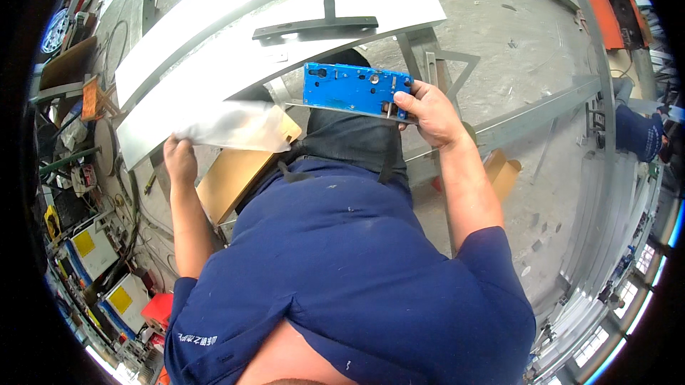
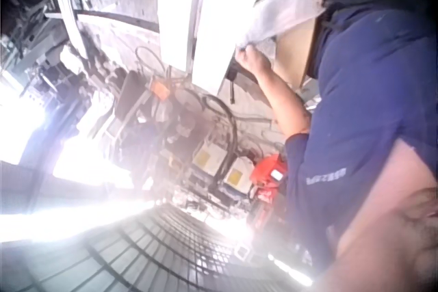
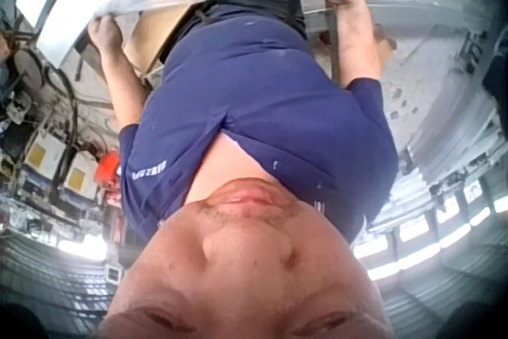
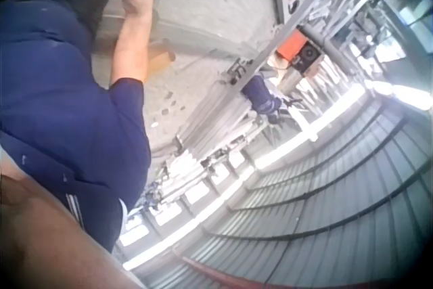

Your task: The person sits on the floor in a workshop, opens a red box, and removes a blue metal component and a black handle. They place the component on a white metal sheet and attach the handle, then pick up a long metal strip and place it on the sheet.

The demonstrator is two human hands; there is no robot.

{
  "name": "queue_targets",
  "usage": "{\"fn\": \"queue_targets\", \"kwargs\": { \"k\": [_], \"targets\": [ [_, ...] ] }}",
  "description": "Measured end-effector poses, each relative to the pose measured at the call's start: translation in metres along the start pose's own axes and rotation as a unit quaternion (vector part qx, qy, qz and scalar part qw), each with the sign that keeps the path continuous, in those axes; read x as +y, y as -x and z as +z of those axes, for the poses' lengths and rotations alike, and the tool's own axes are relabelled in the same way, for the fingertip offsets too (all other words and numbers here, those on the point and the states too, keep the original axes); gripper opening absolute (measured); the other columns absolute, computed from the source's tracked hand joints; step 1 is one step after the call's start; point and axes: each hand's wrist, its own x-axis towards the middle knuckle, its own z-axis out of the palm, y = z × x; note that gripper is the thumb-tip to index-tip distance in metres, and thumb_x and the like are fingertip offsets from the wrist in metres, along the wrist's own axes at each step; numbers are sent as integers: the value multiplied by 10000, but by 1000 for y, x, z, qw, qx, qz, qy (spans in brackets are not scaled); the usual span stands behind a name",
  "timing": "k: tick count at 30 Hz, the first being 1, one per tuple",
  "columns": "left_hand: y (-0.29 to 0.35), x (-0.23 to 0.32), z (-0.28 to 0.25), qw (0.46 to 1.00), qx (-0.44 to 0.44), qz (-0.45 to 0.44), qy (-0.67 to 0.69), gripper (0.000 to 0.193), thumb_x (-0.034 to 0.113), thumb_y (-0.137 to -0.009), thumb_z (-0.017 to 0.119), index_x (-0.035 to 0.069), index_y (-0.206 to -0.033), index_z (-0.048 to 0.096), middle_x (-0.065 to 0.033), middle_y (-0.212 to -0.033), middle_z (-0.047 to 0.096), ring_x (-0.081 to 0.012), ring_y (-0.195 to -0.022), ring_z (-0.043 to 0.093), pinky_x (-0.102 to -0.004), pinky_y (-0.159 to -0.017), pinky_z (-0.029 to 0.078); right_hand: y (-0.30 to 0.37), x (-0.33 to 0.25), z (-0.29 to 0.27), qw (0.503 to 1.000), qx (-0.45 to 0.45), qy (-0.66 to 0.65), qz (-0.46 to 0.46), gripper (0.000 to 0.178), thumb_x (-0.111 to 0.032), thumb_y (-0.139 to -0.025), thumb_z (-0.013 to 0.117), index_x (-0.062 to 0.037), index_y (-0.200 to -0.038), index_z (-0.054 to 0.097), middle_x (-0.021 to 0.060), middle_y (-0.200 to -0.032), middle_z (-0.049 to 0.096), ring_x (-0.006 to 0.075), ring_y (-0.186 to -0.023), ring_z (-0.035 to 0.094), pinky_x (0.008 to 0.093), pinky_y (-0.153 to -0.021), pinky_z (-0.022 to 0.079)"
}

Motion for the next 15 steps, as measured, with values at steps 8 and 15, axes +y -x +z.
{"fn": "queue_targets", "kwargs": {
  "k": [8,15],
  "targets": [
    [8,31,22,962,-171,-116,177,834,754,-905,383,-12,-1054,677,-125,-928,692,-209,-825,667,-347,-753,561,21,-35,69,759,42,446,-472,358,-11,-697,764,-22,-1044,679,133,-985,694,338,-942,697,383,-805,575],
    [63,98,140,863,-286,-240,341,782,607,-898,585,-11,-1367,486,-188,-1255,625,-286,-1162,608,-446,-1022,478,0,-38,116,564,-72,532,-628,285,-136,-722,692,-69,-997,722,103,-977,704,326,-984,700,363,-728,592]
  ]
}}
